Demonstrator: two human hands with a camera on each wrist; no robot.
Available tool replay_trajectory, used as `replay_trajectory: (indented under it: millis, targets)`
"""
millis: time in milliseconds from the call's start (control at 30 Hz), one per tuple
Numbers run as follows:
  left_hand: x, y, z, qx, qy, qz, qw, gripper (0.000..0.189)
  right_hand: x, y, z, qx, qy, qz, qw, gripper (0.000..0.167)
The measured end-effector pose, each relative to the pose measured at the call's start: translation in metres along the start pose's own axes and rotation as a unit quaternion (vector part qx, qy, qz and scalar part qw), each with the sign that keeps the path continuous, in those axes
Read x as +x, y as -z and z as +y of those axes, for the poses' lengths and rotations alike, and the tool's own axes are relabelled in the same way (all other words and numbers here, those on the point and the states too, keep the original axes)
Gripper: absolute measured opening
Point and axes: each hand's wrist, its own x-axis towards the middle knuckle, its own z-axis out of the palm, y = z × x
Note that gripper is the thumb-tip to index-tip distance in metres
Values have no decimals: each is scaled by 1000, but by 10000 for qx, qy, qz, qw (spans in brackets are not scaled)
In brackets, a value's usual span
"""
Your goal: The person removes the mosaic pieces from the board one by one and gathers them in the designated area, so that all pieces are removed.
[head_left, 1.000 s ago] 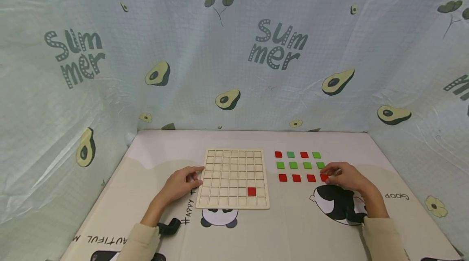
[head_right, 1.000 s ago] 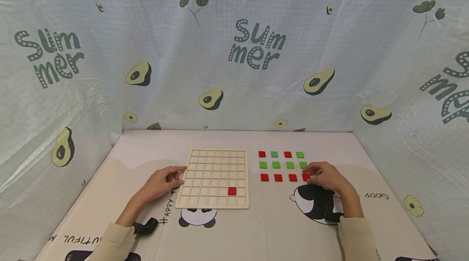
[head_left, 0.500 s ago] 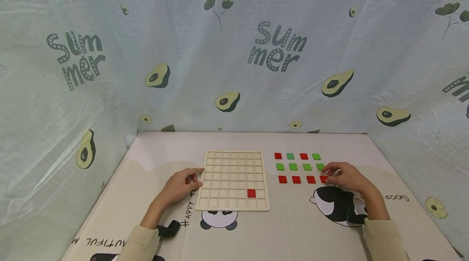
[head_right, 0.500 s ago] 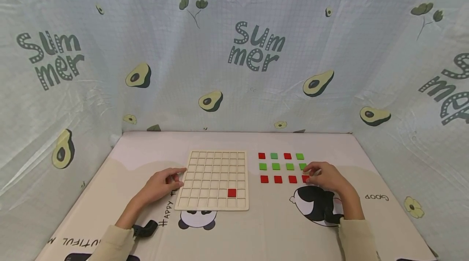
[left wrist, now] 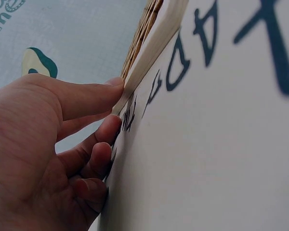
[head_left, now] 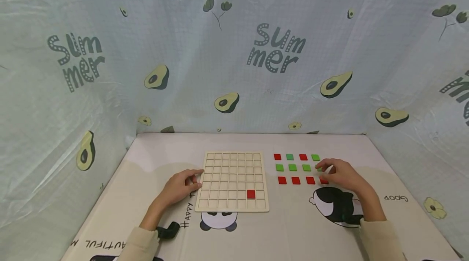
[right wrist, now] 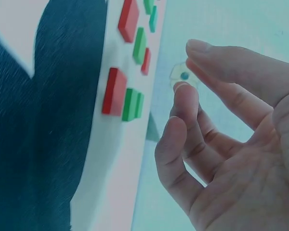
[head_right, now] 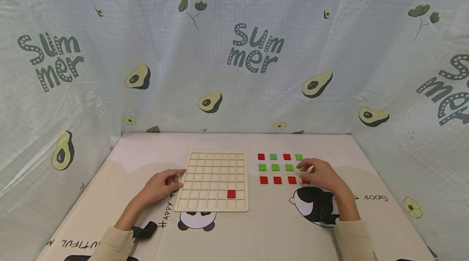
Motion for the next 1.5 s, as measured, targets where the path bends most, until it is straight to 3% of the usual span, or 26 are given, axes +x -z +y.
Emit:
replay_trajectory:
  millis: [333, 1167, 1500]
  targets:
    - [1, 0, -2, -10, -61, 12, 10000, 45, 3, -6, -15, 163, 291, 71, 9994, 26]
    - [1, -1, 0, -43, -62, -31, 10000, 45, 24, -38, -51, 90, 1375, -496, 9892, 24]
    - [0, 0, 2, -33, -2, -38, 10000, 46, 35, -56, -70, -66, 1596, -770, 9842, 24]
